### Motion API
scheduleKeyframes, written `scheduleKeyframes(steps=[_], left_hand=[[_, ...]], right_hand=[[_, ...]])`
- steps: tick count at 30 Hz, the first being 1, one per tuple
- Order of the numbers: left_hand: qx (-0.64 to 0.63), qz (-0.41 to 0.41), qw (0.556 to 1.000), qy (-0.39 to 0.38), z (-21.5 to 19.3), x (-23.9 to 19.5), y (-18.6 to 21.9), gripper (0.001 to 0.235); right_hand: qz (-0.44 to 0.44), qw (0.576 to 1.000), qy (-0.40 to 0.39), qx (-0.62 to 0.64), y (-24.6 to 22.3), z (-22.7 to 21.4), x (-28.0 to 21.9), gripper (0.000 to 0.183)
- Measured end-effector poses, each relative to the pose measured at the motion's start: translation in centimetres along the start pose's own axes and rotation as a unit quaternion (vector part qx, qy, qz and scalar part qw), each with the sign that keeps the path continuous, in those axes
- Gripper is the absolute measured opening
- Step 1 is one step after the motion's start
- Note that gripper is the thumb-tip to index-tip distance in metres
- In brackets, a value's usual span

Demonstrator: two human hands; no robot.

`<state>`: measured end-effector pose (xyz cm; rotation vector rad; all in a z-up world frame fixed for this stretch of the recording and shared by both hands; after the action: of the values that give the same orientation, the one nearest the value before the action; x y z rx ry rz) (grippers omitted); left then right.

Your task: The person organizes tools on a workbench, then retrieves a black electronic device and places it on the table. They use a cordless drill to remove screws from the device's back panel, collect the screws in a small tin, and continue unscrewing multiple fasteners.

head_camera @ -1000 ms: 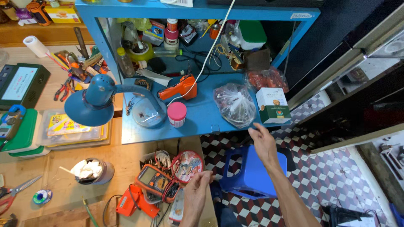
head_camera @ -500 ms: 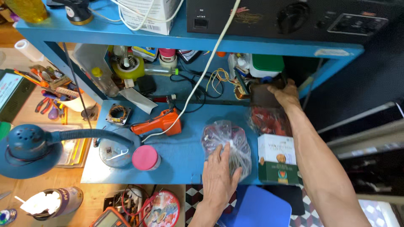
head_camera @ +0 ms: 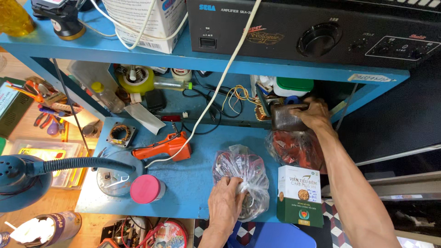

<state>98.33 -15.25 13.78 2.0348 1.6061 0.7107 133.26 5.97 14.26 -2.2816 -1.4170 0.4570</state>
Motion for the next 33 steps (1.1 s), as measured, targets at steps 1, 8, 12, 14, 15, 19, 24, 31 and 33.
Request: scheduleKeyframes(steps=[1, 8, 12, 14, 15, 19, 24, 31, 33], left_hand=[[-0.002, -0.002, 1.0, 0.002, 0.0, 0.1, 0.0, 0.031], [-0.032, -0.018, 0.999, 0.007, -0.2, -0.1, -0.2, 0.026], [-0.077, -0.062, 0.995, 0.011, -0.5, -0.2, -0.1, 0.022], [-0.108, -0.088, 0.99, 0.011, -0.7, -0.4, 0.1, 0.021], [-0.128, -0.101, 0.987, 0.012, -0.8, -0.3, 0.2, 0.02], [-0.161, -0.096, 0.978, 0.095, -1.7, 2.3, 0.4, 0.021], [-0.213, -0.018, 0.953, 0.215, -2.3, 9.3, 0.6, 0.016], [-0.235, 0.035, 0.935, 0.264, -1.8, 20.1, -0.5, 0.042], [-0.249, 0.09, 0.938, 0.225, -1.0, 19.1, 0.0, 0.053]], right_hand=[[-0.024, 1.0, -0.016, 0.008, -0.5, -0.6, -0.3, 0.068], [-0.043, 0.971, 0.041, 0.231, 0.4, -2.1, -0.2, 0.035], [-0.006, 0.809, 0.114, 0.577, -0.2, -1.3, 5.4, 0.023], [0.062, 0.83, 0.104, 0.545, -1.0, -0.4, 6.5, 0.026], [0.097, 0.839, 0.1, 0.526, -1.5, -0.2, 6.3, 0.028], [-0.002, 0.852, 0.079, 0.517, -2.4, -1.1, -3.1, 0.032], [-0.032, 0.84, 0.073, 0.536, -1.7, -2.1, -18.9, 0.03], [0.053, 0.908, 0.165, 0.382, 4.7, -2.8, -28.9, 0.038], [0.098, 0.949, 0.153, 0.258, 6.2, -2.0, -30.7, 0.049]])
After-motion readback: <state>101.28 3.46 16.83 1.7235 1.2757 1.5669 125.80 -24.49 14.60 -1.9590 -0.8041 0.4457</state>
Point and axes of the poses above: each hand's wrist, its own x-axis towards the middle knuckle, its own z-axis out of the palm, y = z × x, the point moved 2 cm from there along x, towards the middle knuckle, and after that the axes turned 7 degrees about x, right-handed, at the moved point
